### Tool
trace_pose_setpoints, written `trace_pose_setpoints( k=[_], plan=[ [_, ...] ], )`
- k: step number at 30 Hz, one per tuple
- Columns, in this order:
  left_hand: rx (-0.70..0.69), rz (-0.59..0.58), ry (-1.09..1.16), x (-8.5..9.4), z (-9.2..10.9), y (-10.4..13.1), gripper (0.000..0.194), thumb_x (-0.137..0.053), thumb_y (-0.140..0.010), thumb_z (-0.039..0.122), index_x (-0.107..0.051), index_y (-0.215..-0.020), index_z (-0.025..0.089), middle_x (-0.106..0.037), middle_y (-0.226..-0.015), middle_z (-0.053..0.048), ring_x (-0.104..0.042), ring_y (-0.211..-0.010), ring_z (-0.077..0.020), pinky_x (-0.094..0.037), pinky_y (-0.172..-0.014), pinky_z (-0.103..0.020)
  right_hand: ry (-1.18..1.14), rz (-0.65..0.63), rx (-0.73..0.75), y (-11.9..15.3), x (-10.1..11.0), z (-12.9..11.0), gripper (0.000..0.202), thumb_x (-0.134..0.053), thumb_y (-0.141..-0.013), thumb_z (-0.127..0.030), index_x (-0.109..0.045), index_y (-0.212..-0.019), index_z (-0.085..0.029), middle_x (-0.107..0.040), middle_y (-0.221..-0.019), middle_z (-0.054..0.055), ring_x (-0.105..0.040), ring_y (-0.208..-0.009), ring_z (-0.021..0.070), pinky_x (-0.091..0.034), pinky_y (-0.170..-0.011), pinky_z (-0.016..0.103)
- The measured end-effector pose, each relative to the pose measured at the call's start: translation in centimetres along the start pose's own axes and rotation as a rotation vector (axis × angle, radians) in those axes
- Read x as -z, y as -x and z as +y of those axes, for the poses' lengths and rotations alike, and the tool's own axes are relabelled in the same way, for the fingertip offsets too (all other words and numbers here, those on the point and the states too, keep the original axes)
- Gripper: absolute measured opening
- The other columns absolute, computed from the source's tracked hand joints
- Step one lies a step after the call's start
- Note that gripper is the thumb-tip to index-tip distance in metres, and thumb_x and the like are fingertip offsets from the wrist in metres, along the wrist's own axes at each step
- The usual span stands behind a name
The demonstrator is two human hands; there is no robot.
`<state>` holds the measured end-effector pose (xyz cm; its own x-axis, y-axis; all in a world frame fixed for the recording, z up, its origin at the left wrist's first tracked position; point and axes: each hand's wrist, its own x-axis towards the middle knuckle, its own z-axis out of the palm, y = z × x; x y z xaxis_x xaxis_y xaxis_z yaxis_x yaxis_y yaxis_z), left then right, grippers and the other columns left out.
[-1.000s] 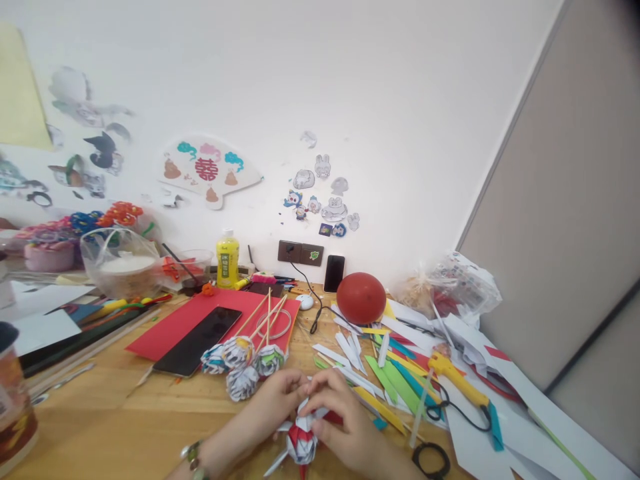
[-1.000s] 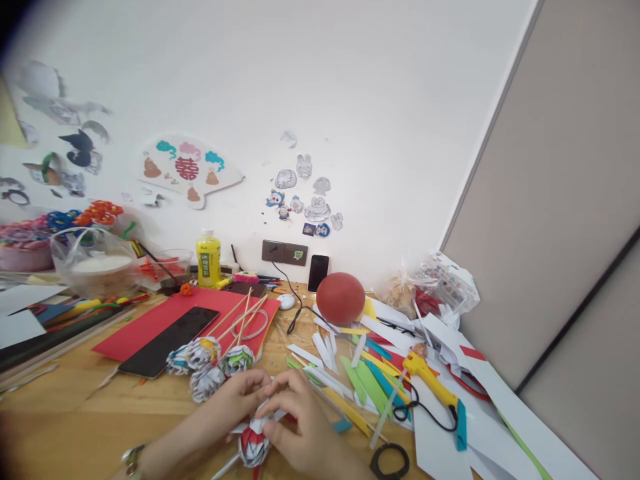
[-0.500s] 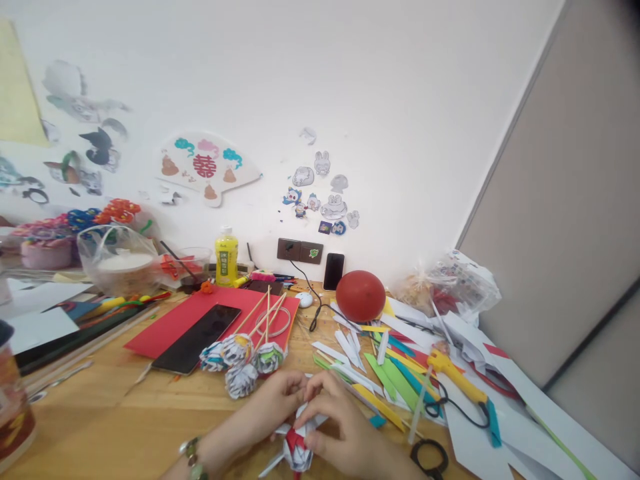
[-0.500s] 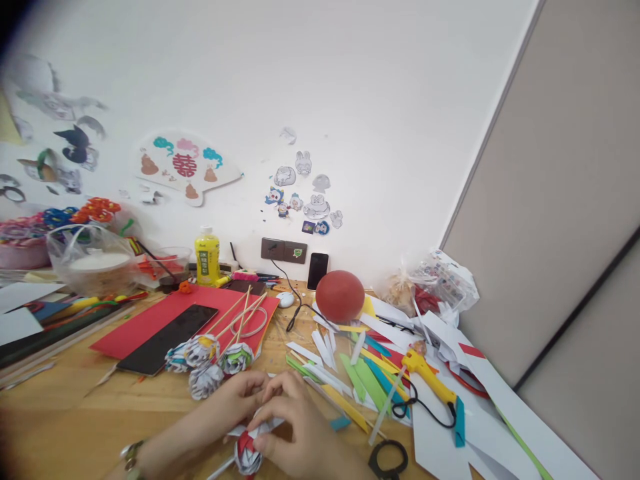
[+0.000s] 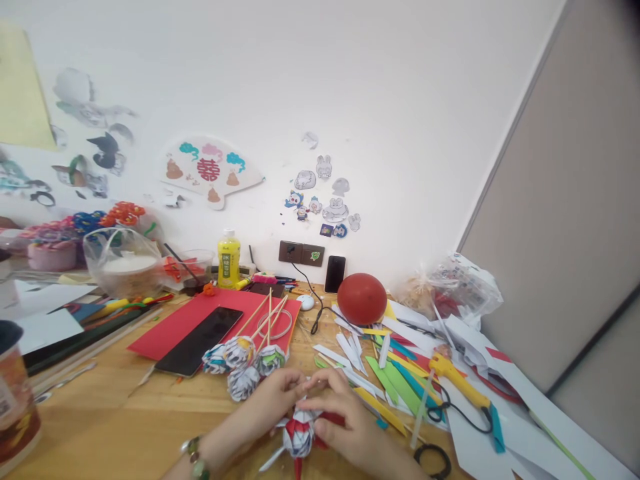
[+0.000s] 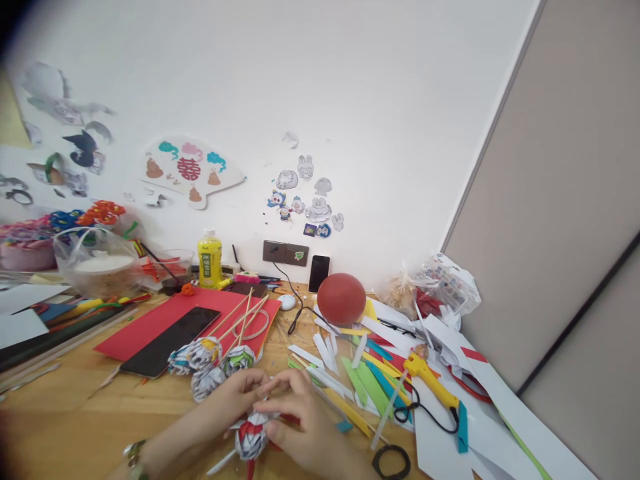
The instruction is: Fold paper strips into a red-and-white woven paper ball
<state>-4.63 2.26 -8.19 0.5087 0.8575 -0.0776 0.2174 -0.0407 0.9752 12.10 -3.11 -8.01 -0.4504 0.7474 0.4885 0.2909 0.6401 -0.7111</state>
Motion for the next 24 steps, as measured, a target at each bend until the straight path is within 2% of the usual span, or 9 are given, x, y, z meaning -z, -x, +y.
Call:
trace_pose_setpoints(
  k=[4, 6, 9, 11, 14, 17, 19, 21, 24],
  plan=[
    [0.024, -0.004, 0.064, 0.3, 0.1, 0.0, 0.040, -0.062, -0.064, 0.055, -0.051, -0.061, 0.017, -0.040, -0.043, 0.011, -0.031, -0.034, -0.0052, -0.020, -0.032, -0.018, -0.046, 0.012, -0.030, -0.1, -0.2, -0.1, 0.037, -0.049, -0.083, -0.053, -0.068, -0.100, -0.026, -0.046, -0.119, 0.007, -0.043, -0.114, 0.0209, -0.033, -0.098, 0.037],
    [0.034, -0.005, 0.115, 0.3, 0.1, -0.1, 0.040, -0.066, -0.061, 0.053, -0.053, -0.061, 0.016, -0.043, -0.043, 0.010, -0.035, -0.035, -0.0053, -0.023, -0.033, -0.017, -0.119, 0.088, -0.119, -0.2, -0.3, 0.5, 0.033, -0.051, -0.083, -0.049, -0.068, -0.098, -0.025, -0.048, -0.118, 0.008, -0.047, -0.109, 0.0210, -0.038, -0.092, 0.035],
    [0.052, 0.004, 0.200, 0.2, 0.0, -0.3, 0.042, -0.065, -0.060, 0.056, -0.052, -0.062, 0.016, -0.048, -0.043, 0.008, -0.043, -0.037, -0.0072, -0.031, -0.036, -0.017, -0.223, 0.199, -0.261, -0.5, -0.8, 1.9, 0.025, -0.057, -0.081, -0.041, -0.068, -0.086, -0.019, -0.059, -0.095, 0.007, -0.057, -0.091, 0.0201, -0.045, -0.080, 0.032],
    [0.075, 0.028, 0.299, 0.1, 0.0, -0.3, 0.043, -0.060, -0.064, 0.059, -0.052, -0.064, 0.016, -0.054, -0.048, 0.005, -0.050, -0.041, -0.0095, -0.039, -0.040, -0.020, -0.263, 0.238, -0.362, -0.7, -1.2, 2.9, 0.020, -0.058, -0.079, -0.036, -0.067, -0.077, -0.018, -0.062, -0.079, 0.005, -0.060, -0.078, 0.0197, -0.046, -0.073, 0.032],
    [0.119, 0.104, 0.545, 0.3, 0.5, 0.0, 0.037, -0.062, -0.068, 0.052, -0.056, -0.073, 0.016, -0.064, -0.060, -0.001, -0.061, -0.053, -0.0136, -0.048, -0.052, -0.025, -0.337, 0.341, -0.461, -0.7, -1.7, 4.1, 0.018, -0.058, -0.075, -0.033, -0.065, -0.081, -0.017, -0.064, -0.078, 0.005, -0.061, -0.075, 0.0211, -0.047, -0.070, 0.033],
    [0.100, 0.150, 0.665, 0.5, 1.0, 0.3, 0.030, -0.075, -0.061, 0.036, -0.058, -0.076, 0.016, -0.069, -0.069, -0.003, -0.066, -0.068, -0.0166, -0.051, -0.068, -0.027, -0.346, 0.464, -0.461, -0.6, -1.8, 4.7, 0.026, -0.061, -0.070, -0.030, -0.064, -0.092, -0.016, -0.064, -0.077, 0.005, -0.061, -0.074, 0.0213, -0.047, -0.070, 0.033],
    [0.073, 0.182, 0.683, 0.5, 1.2, 0.3, 0.031, -0.080, -0.056, 0.029, -0.060, -0.076, 0.015, -0.070, -0.072, -0.004, -0.067, -0.075, -0.0181, -0.051, -0.075, -0.028, -0.332, 0.511, -0.464, -0.5, -1.8, 4.9, 0.032, -0.063, -0.068, -0.028, -0.063, -0.098, -0.016, -0.062, -0.072, 0.003, -0.060, -0.067, 0.0198, -0.048, -0.064, 0.031],
    [0.044, 0.228, 0.689, 0.4, 1.1, 0.2, 0.033, -0.080, -0.056, 0.031, -0.062, -0.078, 0.015, -0.071, -0.076, -0.005, -0.067, -0.079, -0.0197, -0.051, -0.077, -0.029, -0.302, 0.517, -0.450, -0.5, -1.8, 4.7, 0.034, -0.061, -0.068, -0.024, -0.063, -0.101, -0.016, -0.060, -0.072, 0.002, -0.058, -0.064, 0.0185, -0.048, -0.060, 0.029],
    [0.008, 0.248, 0.624, 0.3, 1.0, -0.2, 0.038, -0.079, -0.056, 0.037, -0.064, -0.083, 0.015, -0.073, -0.084, -0.008, -0.067, -0.087, -0.0236, -0.051, -0.077, -0.032, -0.198, 0.520, -0.385, -0.6, -1.7, 4.2, 0.031, -0.057, -0.068, -0.016, -0.065, -0.097, -0.018, -0.060, -0.077, 0.003, -0.058, -0.070, 0.0187, -0.047, -0.063, 0.028]
  ],
)
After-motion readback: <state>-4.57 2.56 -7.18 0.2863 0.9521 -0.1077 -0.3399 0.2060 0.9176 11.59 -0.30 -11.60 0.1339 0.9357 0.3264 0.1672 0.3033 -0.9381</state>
